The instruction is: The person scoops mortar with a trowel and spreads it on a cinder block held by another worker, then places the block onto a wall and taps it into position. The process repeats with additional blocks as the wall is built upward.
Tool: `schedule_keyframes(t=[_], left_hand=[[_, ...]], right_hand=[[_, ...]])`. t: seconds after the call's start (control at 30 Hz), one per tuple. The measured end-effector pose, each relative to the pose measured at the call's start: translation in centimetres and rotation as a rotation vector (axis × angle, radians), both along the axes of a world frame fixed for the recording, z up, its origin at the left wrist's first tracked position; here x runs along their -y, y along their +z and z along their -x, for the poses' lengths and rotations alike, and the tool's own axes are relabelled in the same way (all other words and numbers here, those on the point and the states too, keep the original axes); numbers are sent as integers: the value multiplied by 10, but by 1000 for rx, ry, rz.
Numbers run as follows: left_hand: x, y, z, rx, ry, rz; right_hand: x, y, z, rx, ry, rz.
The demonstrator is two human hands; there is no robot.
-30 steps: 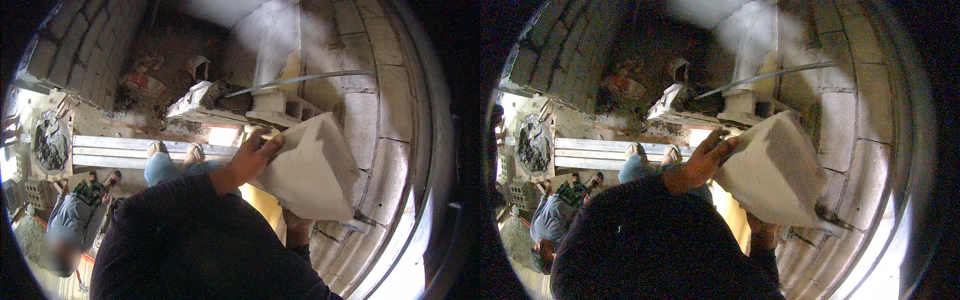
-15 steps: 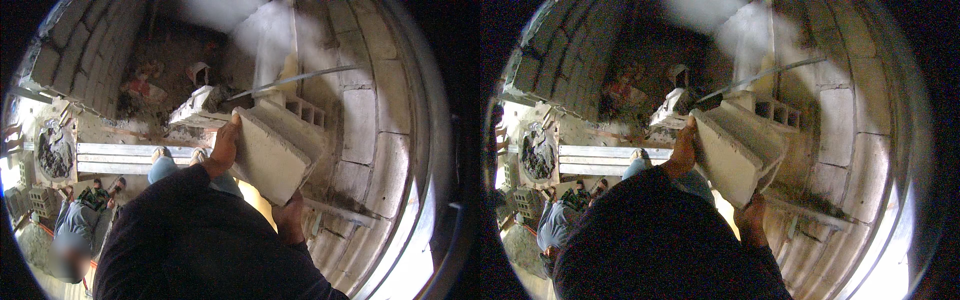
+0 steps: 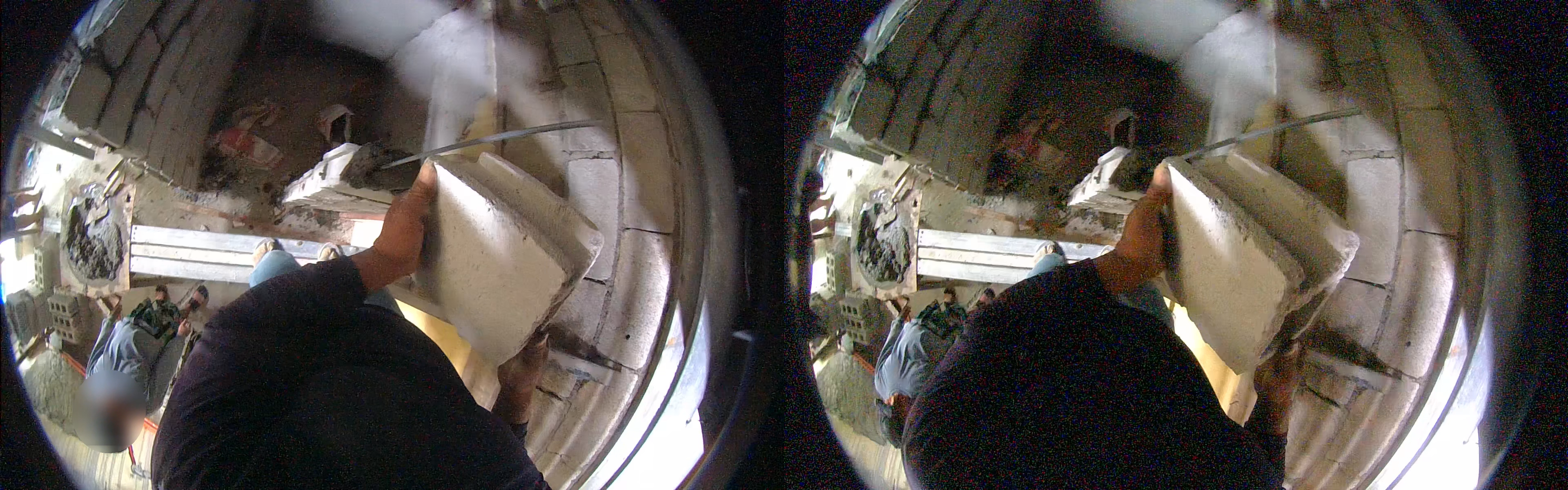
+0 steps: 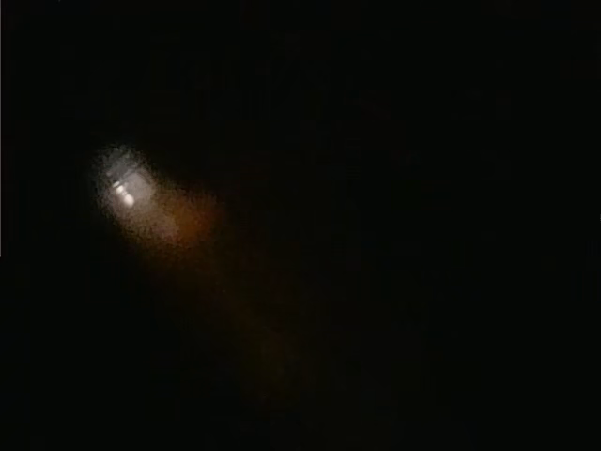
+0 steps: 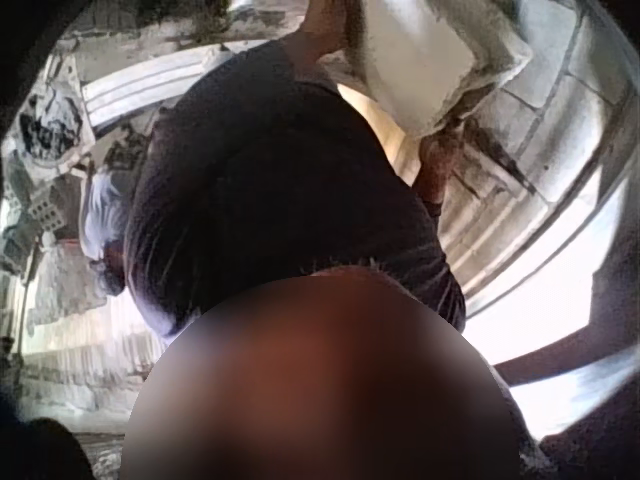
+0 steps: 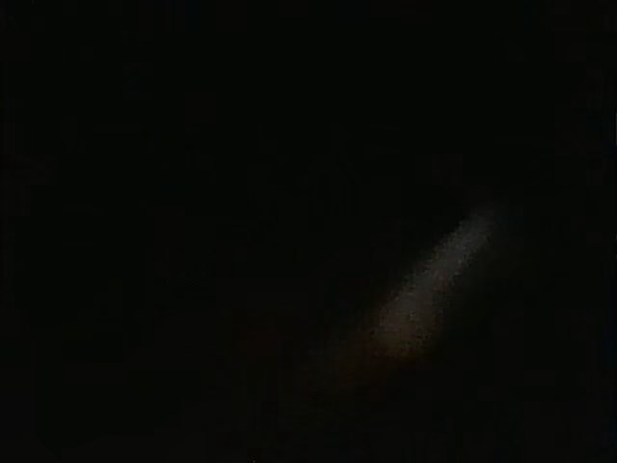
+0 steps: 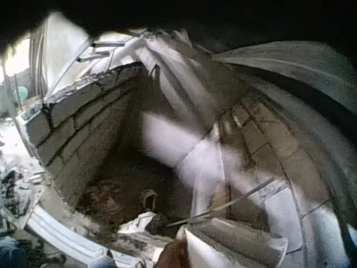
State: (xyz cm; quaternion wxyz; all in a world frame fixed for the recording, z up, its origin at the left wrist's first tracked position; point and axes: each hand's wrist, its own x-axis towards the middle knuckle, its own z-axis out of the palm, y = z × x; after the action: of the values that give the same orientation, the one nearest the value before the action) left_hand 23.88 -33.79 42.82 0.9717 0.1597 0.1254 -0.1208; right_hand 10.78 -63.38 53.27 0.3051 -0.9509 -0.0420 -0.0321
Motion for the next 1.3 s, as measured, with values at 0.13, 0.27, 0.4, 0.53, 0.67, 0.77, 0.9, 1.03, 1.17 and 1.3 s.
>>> schedule_keyframes(t=[0.13, 0.27, 0.4, 0.53, 0.67, 0.77, 0.9, 1.03, 1.17, 1.3], left_hand=[[-3, 31, -5, 140, 102, 47], [-5, 70, -10, 165, 49, 48], [-15, 103, -18, 207, -102, -214], [-32, 132, -42, 911, 96, -1084], [-58, 158, -80, 1501, 383, -1249], [-62, 158, -77, 1400, 543, -1103], [-45, 117, 0, 898, 252, -661], [-40, 102, 5, 941, 325, -864], [-37, 123, -3, 906, 374, -847], [-42, 128, -14, 930, 393, -671]], right_hand=[[5, 26, -9, 183, -223, -180], [22, 73, -21, 60, -29, -265], [35, 96, -31, 99, 24, -314], [24, 109, -54, 252, -10, -313], [-2, 118, -78, 355, -13, -286], [-19, 118, -89, 393, -10, -268], [-35, 110, -102, 408, -15, -241], [-42, 107, -108, 425, -18, -224], [-40, 117, -107, 449, -39, -207], [-34, 124, -108, 456, -47, -198]])
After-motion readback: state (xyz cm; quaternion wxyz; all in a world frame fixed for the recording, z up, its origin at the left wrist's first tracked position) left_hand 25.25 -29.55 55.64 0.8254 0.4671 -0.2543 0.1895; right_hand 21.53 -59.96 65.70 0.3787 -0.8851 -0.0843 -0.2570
